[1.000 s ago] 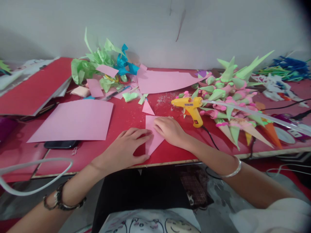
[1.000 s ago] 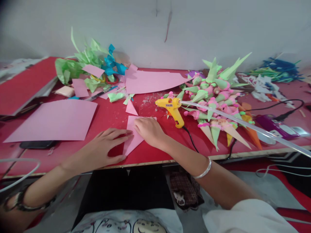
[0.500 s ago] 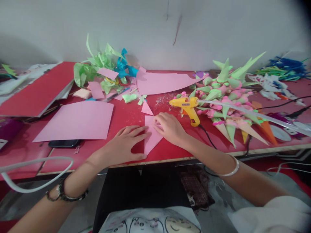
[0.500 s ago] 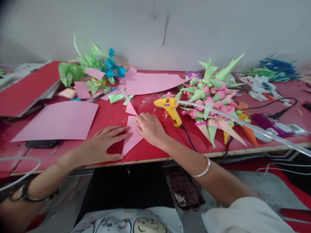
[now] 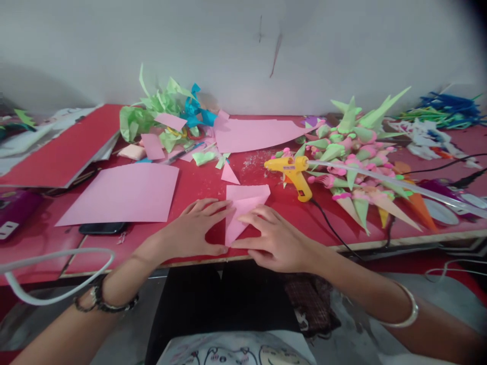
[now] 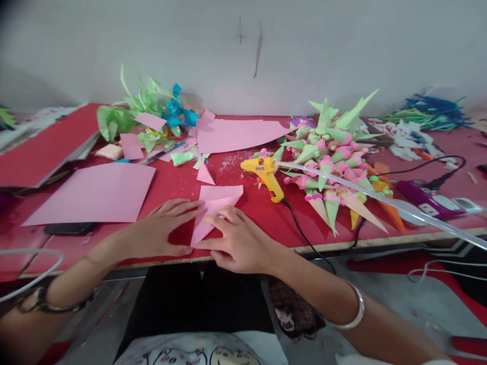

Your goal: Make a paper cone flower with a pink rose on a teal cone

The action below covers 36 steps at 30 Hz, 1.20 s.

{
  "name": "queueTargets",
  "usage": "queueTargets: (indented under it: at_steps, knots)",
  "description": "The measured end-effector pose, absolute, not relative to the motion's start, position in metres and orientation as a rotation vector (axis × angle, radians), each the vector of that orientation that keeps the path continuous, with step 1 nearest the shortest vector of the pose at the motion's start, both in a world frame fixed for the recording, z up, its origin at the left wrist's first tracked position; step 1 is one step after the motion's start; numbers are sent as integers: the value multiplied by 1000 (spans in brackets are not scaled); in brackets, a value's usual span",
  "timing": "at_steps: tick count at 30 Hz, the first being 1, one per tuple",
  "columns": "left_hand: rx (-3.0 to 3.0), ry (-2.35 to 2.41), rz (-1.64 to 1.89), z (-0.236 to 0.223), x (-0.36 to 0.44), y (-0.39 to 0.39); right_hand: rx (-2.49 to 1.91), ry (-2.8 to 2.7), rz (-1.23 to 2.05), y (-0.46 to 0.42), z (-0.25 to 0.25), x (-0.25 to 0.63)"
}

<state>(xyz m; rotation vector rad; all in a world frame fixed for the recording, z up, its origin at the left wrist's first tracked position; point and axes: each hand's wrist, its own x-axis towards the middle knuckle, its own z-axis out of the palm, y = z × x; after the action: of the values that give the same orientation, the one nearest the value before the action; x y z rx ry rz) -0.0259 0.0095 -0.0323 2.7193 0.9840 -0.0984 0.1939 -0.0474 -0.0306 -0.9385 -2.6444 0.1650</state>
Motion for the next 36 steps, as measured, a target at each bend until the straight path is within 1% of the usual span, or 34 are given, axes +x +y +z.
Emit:
queueTargets:
  at_steps: [15,24,30,32,36]
  knots:
    - [2677,990,-176,-27,-25,10,-1220,-2501,-146,-30,-35,229]
    - [2659,1056,-152,-33,-27,10,-1571,-2441,-355,-37,-39,227]
    - [2592,1137,-193,-27,-20,8,-1765,-2351,-472,-32,-36,221]
    - [2576,1138,-223,-23,-20,9,-1668,-2366,-451,-33,-36,220]
    - [2594,1090,-202,-15,-24,6,-1426,-2555,-189,-41,-39,218]
